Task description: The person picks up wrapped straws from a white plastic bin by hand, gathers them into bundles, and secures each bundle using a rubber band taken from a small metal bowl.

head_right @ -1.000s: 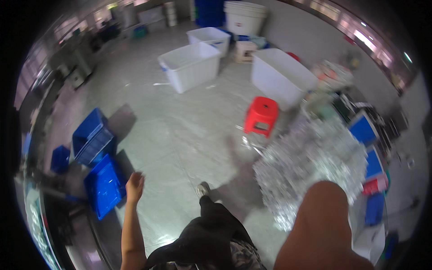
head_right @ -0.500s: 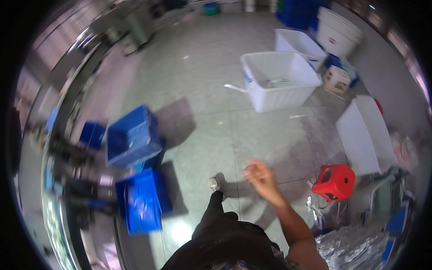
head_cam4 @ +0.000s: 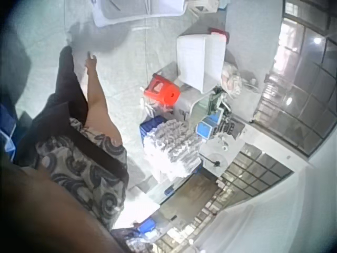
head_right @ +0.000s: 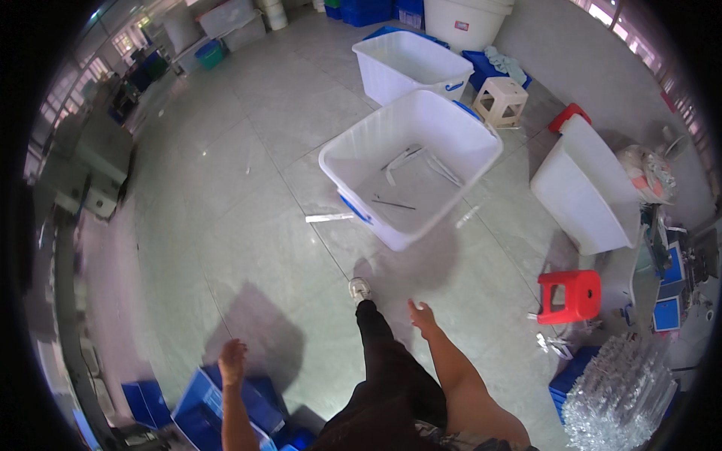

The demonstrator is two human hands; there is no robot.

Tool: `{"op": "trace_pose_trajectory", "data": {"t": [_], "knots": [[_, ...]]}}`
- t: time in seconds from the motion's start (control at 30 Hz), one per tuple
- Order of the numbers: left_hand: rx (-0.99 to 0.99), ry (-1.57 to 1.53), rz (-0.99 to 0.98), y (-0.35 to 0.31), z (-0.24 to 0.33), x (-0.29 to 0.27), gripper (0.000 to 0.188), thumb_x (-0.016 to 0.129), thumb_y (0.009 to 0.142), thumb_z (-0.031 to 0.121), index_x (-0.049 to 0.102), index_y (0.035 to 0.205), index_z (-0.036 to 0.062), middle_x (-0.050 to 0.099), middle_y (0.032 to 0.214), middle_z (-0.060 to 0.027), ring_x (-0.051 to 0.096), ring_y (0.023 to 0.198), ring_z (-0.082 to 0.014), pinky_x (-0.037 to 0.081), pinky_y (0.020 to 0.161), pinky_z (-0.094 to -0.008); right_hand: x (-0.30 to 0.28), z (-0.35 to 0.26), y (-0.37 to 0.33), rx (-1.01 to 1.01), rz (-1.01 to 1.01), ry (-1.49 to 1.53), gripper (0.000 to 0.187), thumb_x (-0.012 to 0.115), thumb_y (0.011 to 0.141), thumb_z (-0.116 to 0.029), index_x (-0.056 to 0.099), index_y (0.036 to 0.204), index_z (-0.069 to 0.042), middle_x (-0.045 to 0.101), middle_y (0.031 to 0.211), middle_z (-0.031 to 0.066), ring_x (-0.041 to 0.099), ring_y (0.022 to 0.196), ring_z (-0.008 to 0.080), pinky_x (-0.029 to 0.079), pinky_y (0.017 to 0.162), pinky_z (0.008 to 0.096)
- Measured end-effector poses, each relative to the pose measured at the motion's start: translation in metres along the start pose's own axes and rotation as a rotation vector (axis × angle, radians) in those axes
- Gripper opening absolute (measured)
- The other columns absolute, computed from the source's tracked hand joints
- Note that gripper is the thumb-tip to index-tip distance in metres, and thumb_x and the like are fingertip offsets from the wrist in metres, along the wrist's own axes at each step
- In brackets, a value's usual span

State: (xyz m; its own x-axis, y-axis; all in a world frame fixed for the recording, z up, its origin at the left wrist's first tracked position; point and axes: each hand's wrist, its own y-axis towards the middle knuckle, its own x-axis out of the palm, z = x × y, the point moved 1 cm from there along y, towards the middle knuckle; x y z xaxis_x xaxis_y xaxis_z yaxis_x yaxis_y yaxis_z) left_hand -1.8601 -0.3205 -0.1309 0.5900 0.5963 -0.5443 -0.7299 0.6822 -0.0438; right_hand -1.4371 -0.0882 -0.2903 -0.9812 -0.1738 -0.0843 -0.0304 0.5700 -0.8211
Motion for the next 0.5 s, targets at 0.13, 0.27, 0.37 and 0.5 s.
{"op": "trace_pose_trajectory", "data": {"t": [0.13,0.27,0.37,0.5], "knots": [[-0.194,0.307,-0.249,0.124,-0.065,-0.016,0.014,0.051,0.084,0.016,0.056,0.081,0.0026,0.056,0.063,-0.0063,0.054,0.057,-0.0143,0.044,0.052,-0.0273,0.017,-0.083,0.165,-0.14,0.335,0.279,0.061,0.057,0.081,-0.029,0.027,0.13,-0.008,0.051,0.092,0.0129,0.054,0.077,0.0225,0.047,0.073,0.0368],[-0.3,0.786,-0.848,0.052,-0.194,-0.101,0.035,0.048,0.082,0.036,0.058,0.095,0.0054,0.06,0.082,-0.0118,0.058,0.071,-0.027,0.048,0.064,-0.0377,0.134,-0.149,0.227,-0.105,0.117,0.993,0.049,0.048,0.087,-0.025,0.03,0.125,0.0,0.05,0.101,0.0194,0.052,0.089,0.0289,0.044,0.084,0.0404],[-0.904,0.546,-0.661,0.146,-0.173,-0.021,0.034,0.049,0.081,0.034,0.057,0.096,0.0052,0.06,0.083,-0.0128,0.058,0.073,-0.028,0.048,0.066,-0.0386,0.148,-0.187,0.297,-0.404,0.345,0.927,0.05,0.048,0.087,-0.035,0.042,0.108,0.01,0.052,0.103,0.0249,0.053,0.095,0.0331,0.045,0.084,0.0381],[-1.041,0.486,-0.467,0.259,-0.155,-0.043,0.034,0.051,0.079,0.032,0.057,0.098,0.0049,0.06,0.085,-0.0142,0.058,0.077,-0.0294,0.047,0.068,-0.0398,0.287,-0.307,0.367,-0.027,0.339,1.454,0.041,0.043,0.088,-0.032,0.046,0.108,0.004,0.055,0.103,0.0179,0.055,0.094,0.028,0.047,0.08,0.0373]]}}
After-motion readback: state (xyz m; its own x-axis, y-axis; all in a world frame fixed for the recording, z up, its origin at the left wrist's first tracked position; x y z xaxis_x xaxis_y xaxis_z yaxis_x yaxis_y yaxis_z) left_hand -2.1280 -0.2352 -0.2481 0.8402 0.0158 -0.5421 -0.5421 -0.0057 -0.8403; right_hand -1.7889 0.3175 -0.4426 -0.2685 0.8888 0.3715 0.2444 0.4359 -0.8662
